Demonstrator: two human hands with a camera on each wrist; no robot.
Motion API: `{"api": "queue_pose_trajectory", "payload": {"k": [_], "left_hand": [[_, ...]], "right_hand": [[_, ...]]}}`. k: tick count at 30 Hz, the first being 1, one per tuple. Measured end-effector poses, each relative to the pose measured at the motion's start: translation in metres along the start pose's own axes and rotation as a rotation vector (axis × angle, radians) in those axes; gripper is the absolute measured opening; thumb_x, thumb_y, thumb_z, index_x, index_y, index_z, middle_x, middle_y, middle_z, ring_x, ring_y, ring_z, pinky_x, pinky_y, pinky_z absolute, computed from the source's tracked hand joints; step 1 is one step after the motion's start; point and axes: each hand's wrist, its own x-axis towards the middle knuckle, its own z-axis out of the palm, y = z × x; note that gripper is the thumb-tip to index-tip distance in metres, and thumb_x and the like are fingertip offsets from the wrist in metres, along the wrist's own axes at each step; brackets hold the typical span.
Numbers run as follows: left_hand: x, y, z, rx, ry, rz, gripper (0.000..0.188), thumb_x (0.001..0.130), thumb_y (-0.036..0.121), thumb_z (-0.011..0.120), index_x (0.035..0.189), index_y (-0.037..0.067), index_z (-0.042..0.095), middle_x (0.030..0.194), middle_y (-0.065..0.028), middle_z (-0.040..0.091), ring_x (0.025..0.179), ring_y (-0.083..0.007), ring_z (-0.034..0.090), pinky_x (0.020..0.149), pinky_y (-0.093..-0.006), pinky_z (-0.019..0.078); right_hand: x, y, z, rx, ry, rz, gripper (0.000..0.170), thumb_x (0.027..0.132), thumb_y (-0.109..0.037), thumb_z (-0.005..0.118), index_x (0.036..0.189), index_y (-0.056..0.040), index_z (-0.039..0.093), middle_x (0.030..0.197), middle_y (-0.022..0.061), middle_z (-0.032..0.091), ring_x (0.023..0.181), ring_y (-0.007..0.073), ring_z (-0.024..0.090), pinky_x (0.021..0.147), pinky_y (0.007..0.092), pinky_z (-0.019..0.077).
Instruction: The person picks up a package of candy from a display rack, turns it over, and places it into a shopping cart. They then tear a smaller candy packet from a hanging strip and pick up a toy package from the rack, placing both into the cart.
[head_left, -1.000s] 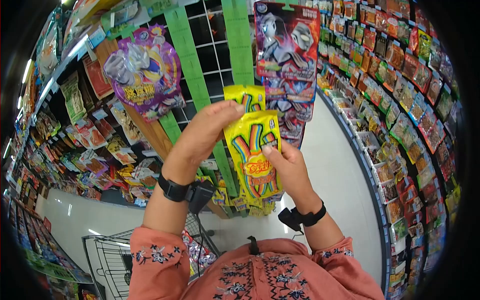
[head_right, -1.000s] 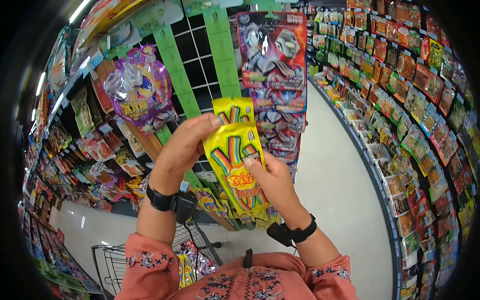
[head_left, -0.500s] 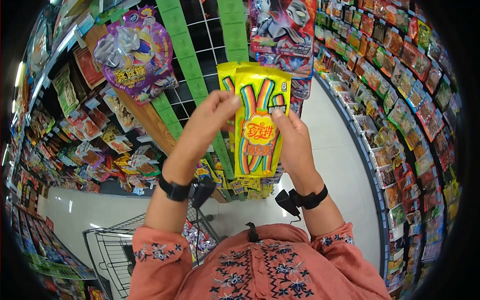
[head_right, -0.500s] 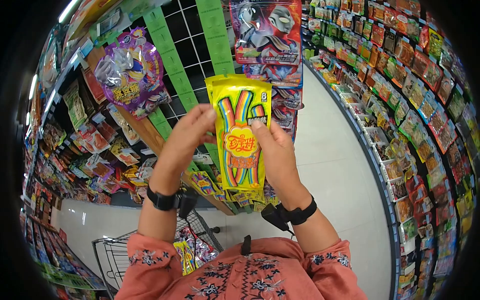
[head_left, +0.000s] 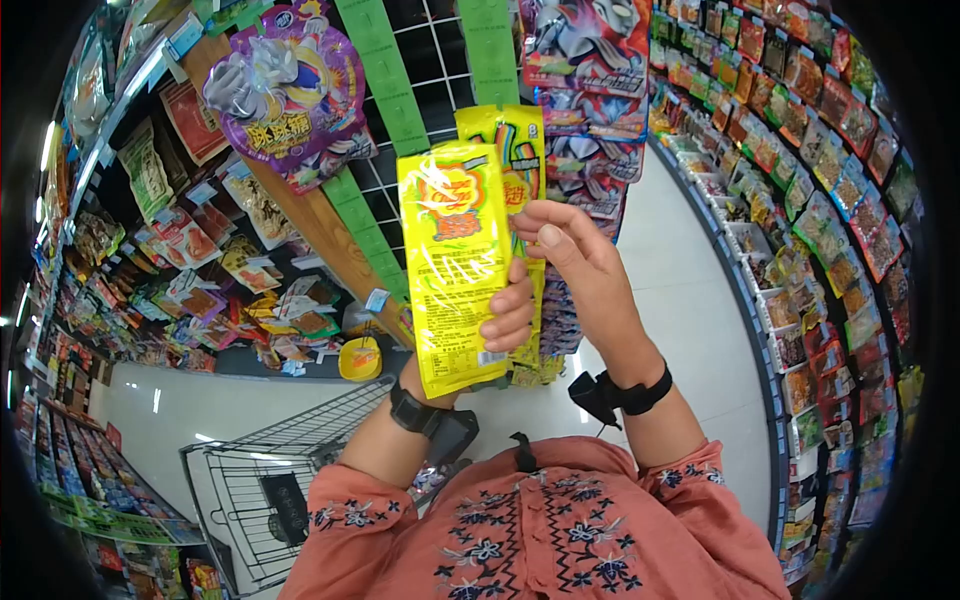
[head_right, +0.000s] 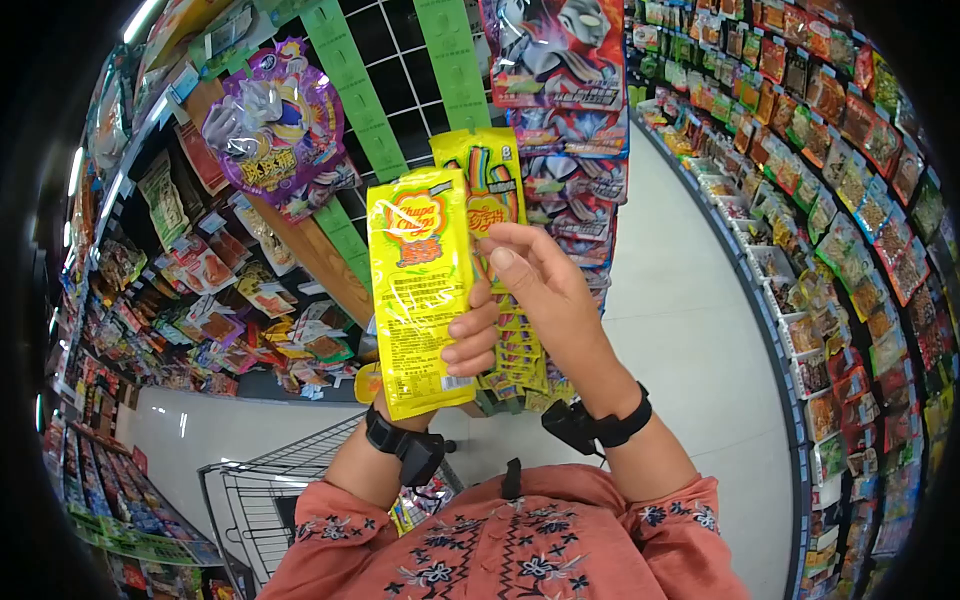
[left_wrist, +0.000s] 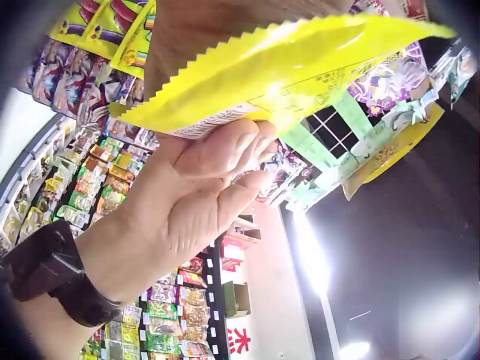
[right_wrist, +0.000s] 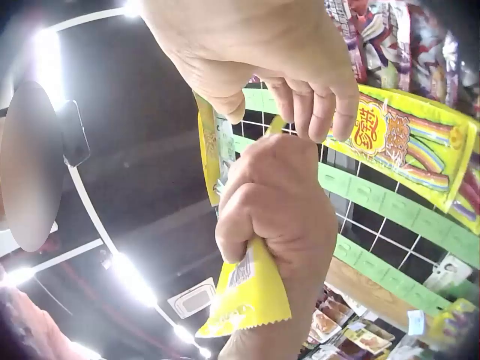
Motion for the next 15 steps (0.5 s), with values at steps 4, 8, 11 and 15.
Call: {"api": "queue_pose_trajectory", "payload": {"k": [4, 8, 11, 15], "left_hand": [[-0.002, -0.009, 0.001, 0.024, -0.011, -0.110, 0.050, 0.099, 0.047, 0.046, 0.109, -0.002, 0.050, 0.075, -0.0054, 0.050, 0.051, -0.0148, 0.045, 0.044, -0.0280, 0.0379], [-0.002, -0.013, -0.008, 0.015, -0.018, -0.121, 0.051, 0.099, 0.047, 0.045, 0.112, -0.002, 0.051, 0.077, -0.0060, 0.051, 0.053, -0.0151, 0.047, 0.045, -0.0280, 0.0383], [-0.006, -0.014, -0.012, 0.057, 0.035, -0.090, 0.053, 0.099, 0.049, 0.044, 0.115, -0.001, 0.052, 0.080, -0.0069, 0.053, 0.055, -0.0165, 0.048, 0.048, -0.0295, 0.0403], [-0.008, -0.014, -0.009, 0.150, 0.139, -0.043, 0.055, 0.098, 0.050, 0.043, 0.114, -0.001, 0.053, 0.081, -0.0079, 0.054, 0.055, -0.0176, 0.049, 0.048, -0.0303, 0.0412]], "right_hand": [[0.000, 0.003, 0.003, 0.032, -0.057, 0.153, 0.035, 0.098, -0.027, 0.058, 0.119, 0.0003, 0.059, 0.093, 0.0011, 0.063, 0.076, 0.0059, 0.055, 0.072, 0.0206, 0.0460], [0.001, 0.002, 0.001, 0.144, -0.076, 0.246, 0.022, 0.097, -0.025, 0.061, 0.102, -0.0035, 0.061, 0.082, -0.0021, 0.060, 0.067, 0.0036, 0.052, 0.063, 0.0187, 0.0431], [0.001, 0.005, 0.003, 0.161, -0.053, 0.210, 0.018, 0.097, -0.023, 0.061, 0.097, -0.0052, 0.061, 0.079, -0.0038, 0.059, 0.061, 0.0023, 0.049, 0.058, 0.0175, 0.0411], [0.002, 0.006, -0.001, 0.190, -0.084, 0.199, 0.015, 0.097, -0.020, 0.061, 0.099, -0.0057, 0.060, 0.084, -0.0031, 0.061, 0.064, 0.0023, 0.051, 0.059, 0.0174, 0.0419]]}}
